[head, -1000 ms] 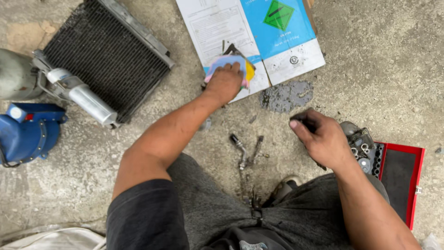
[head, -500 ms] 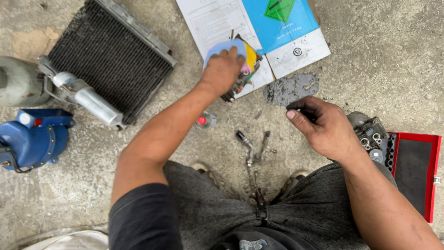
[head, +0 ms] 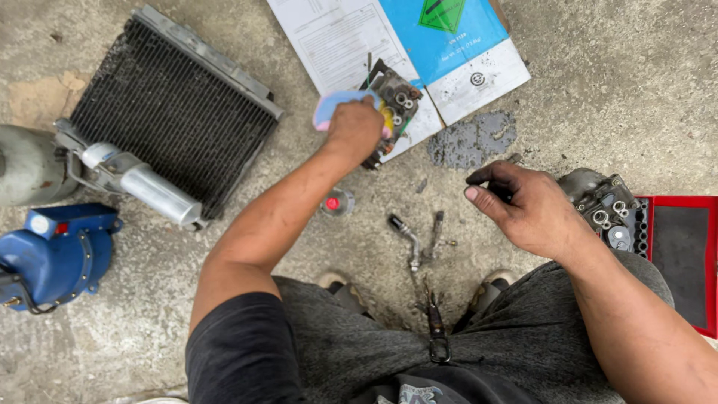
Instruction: The person uses a ratchet wrench to loosen and remove bolts from a metal compressor component. They then wipe the component with a cloth to clean it.
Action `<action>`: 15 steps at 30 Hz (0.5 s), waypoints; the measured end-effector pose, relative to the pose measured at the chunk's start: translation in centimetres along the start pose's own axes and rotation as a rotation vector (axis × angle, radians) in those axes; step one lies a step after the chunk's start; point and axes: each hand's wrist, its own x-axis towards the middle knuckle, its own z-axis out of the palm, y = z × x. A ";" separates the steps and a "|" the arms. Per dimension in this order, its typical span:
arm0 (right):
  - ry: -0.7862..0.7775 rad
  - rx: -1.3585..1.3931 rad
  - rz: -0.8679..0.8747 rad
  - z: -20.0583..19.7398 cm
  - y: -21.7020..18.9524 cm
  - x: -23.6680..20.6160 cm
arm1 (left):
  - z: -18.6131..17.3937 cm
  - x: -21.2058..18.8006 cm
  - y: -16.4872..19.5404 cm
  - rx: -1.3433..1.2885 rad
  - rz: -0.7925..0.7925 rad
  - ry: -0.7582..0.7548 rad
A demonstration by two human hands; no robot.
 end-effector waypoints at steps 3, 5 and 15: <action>-0.026 -0.016 0.034 0.3 0.0 0.6 | -0.6 0.2 -0.9 0.057 -0.060 0.029; -0.045 -0.032 0.050 0.5 -0.1 1.1 | -0.8 0.0 -1.2 0.019 0.028 0.164; -0.086 -0.048 -0.010 0.4 0.6 2.3 | 2.2 -0.4 -0.5 0.165 0.260 0.275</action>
